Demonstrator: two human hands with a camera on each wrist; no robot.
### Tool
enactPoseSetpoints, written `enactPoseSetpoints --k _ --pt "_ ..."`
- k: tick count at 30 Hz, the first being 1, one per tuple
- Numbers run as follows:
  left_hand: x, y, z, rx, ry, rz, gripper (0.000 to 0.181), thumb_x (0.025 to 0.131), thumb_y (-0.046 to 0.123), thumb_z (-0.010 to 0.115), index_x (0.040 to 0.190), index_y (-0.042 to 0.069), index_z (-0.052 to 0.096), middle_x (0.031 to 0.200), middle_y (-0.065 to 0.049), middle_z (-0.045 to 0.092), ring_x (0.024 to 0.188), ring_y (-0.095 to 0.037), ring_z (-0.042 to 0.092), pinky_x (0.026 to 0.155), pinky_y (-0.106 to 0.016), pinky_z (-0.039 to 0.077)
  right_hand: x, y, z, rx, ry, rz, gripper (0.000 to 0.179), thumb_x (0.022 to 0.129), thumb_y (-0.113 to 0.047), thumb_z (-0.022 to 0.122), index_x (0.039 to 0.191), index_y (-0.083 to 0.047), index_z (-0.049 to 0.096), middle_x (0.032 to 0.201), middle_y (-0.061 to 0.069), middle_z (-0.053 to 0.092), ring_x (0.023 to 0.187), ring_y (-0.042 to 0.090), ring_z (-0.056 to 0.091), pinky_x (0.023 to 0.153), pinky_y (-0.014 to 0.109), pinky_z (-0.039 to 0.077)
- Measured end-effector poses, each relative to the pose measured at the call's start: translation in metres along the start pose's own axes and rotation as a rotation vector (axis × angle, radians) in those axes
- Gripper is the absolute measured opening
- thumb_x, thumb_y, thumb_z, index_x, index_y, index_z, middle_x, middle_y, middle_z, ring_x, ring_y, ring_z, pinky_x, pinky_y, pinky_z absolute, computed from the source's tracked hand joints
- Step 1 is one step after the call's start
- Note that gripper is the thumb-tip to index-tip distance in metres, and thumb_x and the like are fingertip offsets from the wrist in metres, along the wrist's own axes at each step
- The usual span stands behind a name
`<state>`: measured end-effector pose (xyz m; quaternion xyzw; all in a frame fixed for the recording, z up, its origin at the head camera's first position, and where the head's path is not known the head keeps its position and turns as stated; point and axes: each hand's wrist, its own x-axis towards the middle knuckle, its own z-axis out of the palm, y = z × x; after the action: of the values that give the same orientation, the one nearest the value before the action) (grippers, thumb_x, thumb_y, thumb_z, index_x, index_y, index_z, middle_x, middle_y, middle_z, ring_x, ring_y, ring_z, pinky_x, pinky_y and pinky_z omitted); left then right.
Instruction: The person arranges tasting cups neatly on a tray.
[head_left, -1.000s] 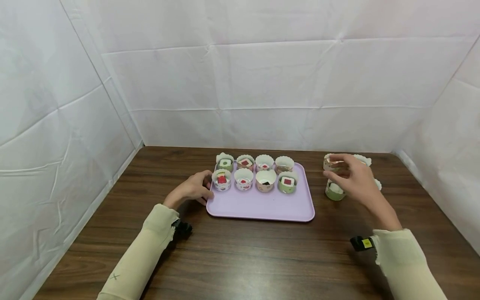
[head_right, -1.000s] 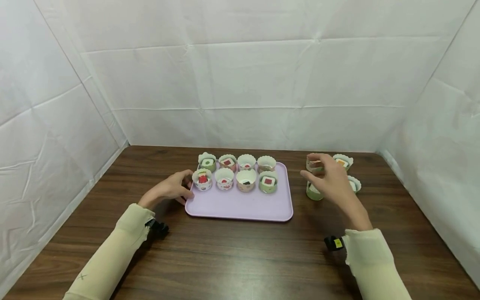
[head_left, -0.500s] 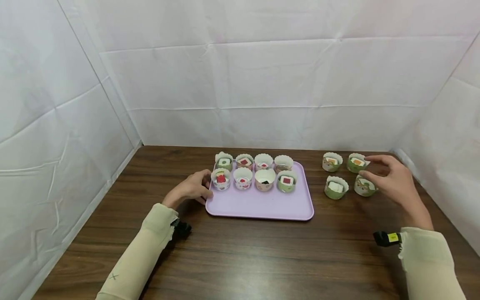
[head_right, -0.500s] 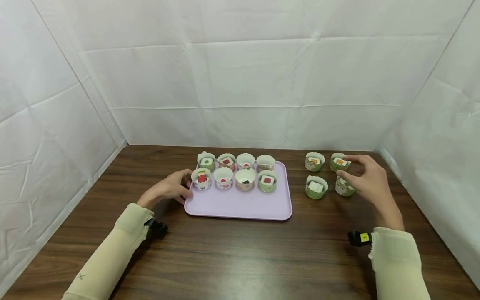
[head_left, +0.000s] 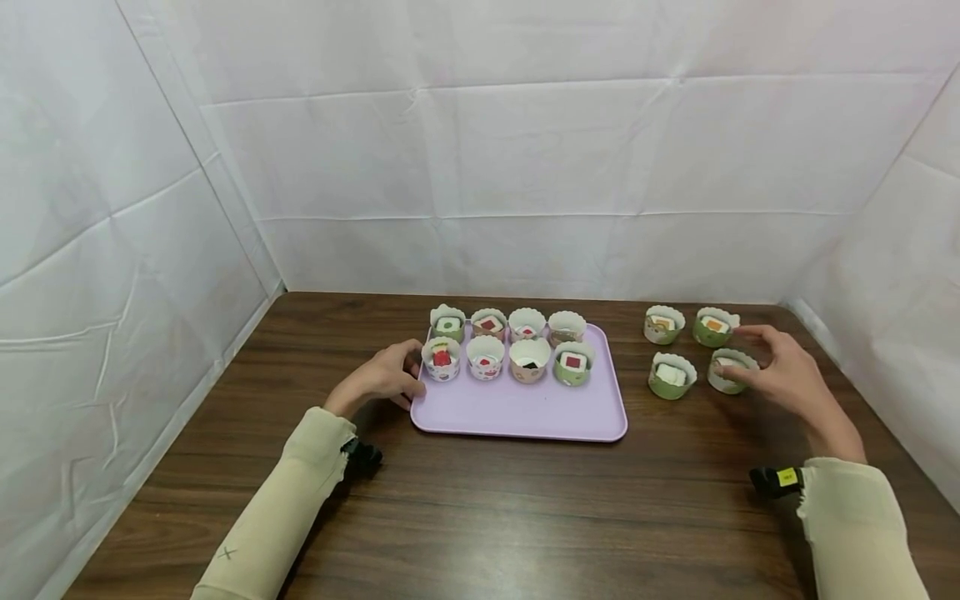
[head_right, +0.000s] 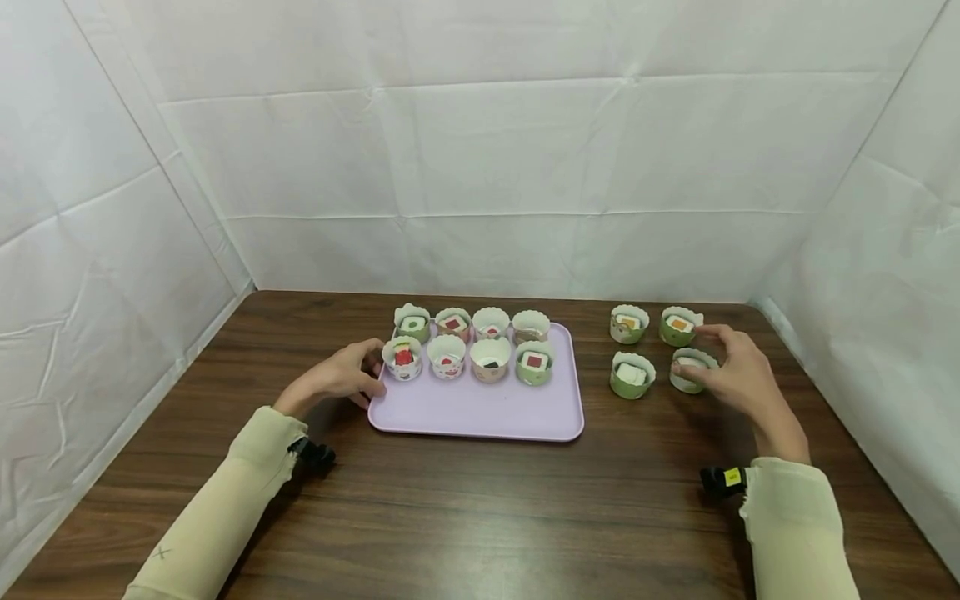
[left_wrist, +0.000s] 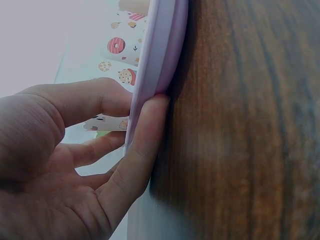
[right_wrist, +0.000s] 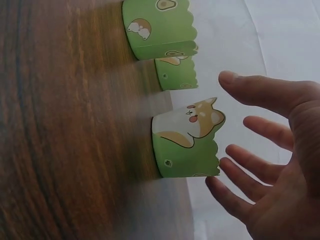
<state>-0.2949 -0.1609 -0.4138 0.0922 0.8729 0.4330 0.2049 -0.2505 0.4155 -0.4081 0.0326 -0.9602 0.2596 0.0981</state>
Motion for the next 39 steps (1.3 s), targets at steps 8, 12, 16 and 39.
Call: enactPoseSetpoints --k 8,12,16,39 --pt "0.0 0.0 -0.001 0.001 0.003 -0.002 0.057 0.087 -0.005 0.07 0.138 0.003 0.047 0.104 -0.015 0.051 0.081 -0.023 0.062 0.067 -0.036 0.066 0.002 0.004 0.0 -0.001 -0.075 0.053 0.087 0.09 -0.045 0.078 0.15 0.003 0.038 0.146 0.042 0.044 0.13 0.059 0.044 0.097 0.073 0.041" --pt "0.0 -0.001 -0.001 -0.002 0.003 -0.005 0.057 0.087 -0.005 0.07 0.138 0.003 0.047 0.104 -0.015 0.051 0.081 -0.023 0.062 0.067 -0.036 0.066 0.002 0.007 0.003 0.0 -0.114 0.067 0.093 0.09 -0.046 0.077 0.154 0.004 0.032 0.148 0.042 0.041 0.131 0.061 0.041 0.097 0.074 0.041" --pt "0.0 -0.001 0.0 -0.004 0.004 -0.006 0.058 0.087 -0.005 0.07 0.139 0.003 0.046 0.104 -0.015 0.052 0.081 -0.022 0.062 0.067 -0.036 0.066 0.003 0.01 0.006 -0.023 -0.115 0.059 0.094 0.091 -0.046 0.077 0.154 0.006 0.03 0.144 0.043 0.042 0.126 0.061 0.044 0.095 0.074 0.043" --pt "0.001 -0.001 0.0 -0.005 0.002 -0.003 0.058 0.086 -0.006 0.07 0.139 0.003 0.047 0.103 -0.015 0.052 0.08 -0.023 0.062 0.066 -0.036 0.066 0.004 0.021 0.014 -0.058 -0.137 0.075 0.084 0.094 -0.038 0.072 0.149 0.013 0.033 0.146 0.044 0.039 0.127 0.064 0.042 0.098 0.074 0.04"
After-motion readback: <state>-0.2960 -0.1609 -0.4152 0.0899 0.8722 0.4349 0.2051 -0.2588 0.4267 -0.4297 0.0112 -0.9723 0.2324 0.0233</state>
